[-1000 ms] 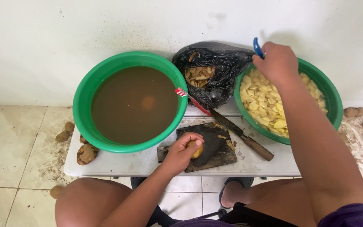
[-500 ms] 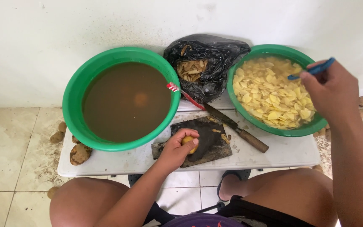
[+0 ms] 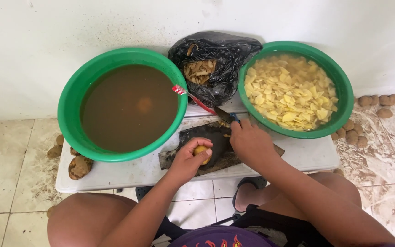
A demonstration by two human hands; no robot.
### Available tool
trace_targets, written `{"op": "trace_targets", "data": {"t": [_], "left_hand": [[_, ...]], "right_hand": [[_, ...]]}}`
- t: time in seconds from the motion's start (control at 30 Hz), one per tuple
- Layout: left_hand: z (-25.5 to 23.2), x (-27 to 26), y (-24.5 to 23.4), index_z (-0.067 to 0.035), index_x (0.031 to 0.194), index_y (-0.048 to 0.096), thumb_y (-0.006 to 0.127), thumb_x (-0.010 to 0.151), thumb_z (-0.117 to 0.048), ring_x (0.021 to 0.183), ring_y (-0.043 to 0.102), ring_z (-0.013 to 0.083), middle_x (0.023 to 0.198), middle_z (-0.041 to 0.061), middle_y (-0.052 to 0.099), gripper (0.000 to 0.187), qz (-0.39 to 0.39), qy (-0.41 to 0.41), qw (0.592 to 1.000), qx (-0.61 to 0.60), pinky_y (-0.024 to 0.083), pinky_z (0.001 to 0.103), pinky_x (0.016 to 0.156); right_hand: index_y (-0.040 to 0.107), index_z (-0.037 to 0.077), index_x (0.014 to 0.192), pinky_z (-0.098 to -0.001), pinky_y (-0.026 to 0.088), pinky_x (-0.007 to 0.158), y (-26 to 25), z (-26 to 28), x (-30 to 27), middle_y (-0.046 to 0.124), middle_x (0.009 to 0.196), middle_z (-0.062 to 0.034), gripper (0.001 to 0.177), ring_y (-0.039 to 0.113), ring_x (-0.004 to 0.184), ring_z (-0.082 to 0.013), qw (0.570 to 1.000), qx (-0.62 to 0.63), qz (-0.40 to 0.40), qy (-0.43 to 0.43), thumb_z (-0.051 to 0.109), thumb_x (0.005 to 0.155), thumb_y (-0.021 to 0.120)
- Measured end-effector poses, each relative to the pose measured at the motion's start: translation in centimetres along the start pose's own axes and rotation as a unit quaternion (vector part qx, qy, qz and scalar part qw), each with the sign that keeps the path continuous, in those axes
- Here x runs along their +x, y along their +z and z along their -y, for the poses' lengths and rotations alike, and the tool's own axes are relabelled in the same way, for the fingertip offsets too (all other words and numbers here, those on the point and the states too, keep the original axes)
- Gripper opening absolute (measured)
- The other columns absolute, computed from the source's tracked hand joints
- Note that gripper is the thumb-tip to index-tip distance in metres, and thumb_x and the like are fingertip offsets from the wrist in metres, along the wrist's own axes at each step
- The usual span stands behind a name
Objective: Peeling a potato with a hand peeler and then using a knife to remove eyes and blemishes.
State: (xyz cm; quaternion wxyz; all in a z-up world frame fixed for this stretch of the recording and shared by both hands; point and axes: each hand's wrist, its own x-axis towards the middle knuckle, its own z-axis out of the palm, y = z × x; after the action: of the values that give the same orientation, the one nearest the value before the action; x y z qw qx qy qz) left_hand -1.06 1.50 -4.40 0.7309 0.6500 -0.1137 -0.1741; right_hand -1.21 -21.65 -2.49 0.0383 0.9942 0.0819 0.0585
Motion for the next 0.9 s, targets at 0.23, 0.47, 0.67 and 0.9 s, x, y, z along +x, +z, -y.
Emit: {"op": "trace_targets", "data": {"t": [0.23, 0.47, 0.67, 0.9], "left_hand": [[0.3, -0.3, -0.3, -0.004, 0.111, 0.073, 0.075, 0.092, -0.013, 0.112, 0.059, 0.0207, 0.119, 0.015, 0.064, 0.021, 0.007, 0.011, 1.000, -0.002, 0.047, 0.038, 0.096], [0.7, -0.1, 0.0, -0.003, 0.111, 0.072, 0.075, 0.092, -0.014, 0.112, 0.058, 0.0209, 0.120, 0.016, 0.063, 0.022, 0.024, 0.006, 1.000, -0.016, 0.047, 0.038, 0.097], [0.5, -0.4, 0.4, -0.002, 0.110, 0.072, 0.075, 0.091, -0.014, 0.114, 0.059, 0.0221, 0.120, 0.016, 0.064, 0.023, 0.029, 0.006, 1.000, -0.006, 0.048, 0.039, 0.097], [0.5, -0.5, 0.2, -0.001, 0.111, 0.072, 0.076, 0.090, -0.013, 0.113, 0.059, 0.0225, 0.119, 0.017, 0.064, 0.024, 0.028, 0.011, 0.999, -0.016, 0.047, 0.038, 0.096]], "right_hand": [[0.060, 0.010, 0.099, -0.0279, 0.056, 0.049, 4.5, 0.9, 5.4, 0.062, 0.087, -0.0058, 0.011, 0.067, 0.053, -0.0161, 0.990, -0.076, -0.105, 0.059, 0.018, 0.095, 0.066], [0.059, 0.014, 0.087, -0.0256, 0.057, 0.049, 3.3, 0.2, 4.9, 0.062, 0.077, -0.0046, 0.016, 0.070, 0.059, -0.0169, 0.996, -0.052, -0.069, 0.036, 0.020, 0.101, 0.064], [0.061, 0.005, 0.093, -0.0300, 0.059, 0.049, 4.3, 0.3, 5.4, 0.062, 0.083, -0.0105, 0.009, 0.070, 0.063, -0.0265, 0.983, 0.063, -0.143, 0.094, 0.007, 0.095, 0.069], [0.066, 0.004, 0.104, -0.0339, 0.062, 0.060, 4.4, 1.0, 5.1, 0.060, 0.094, -0.0113, 0.012, 0.072, 0.074, -0.0289, 0.975, 0.114, -0.182, 0.066, 0.009, 0.094, 0.070]]}}
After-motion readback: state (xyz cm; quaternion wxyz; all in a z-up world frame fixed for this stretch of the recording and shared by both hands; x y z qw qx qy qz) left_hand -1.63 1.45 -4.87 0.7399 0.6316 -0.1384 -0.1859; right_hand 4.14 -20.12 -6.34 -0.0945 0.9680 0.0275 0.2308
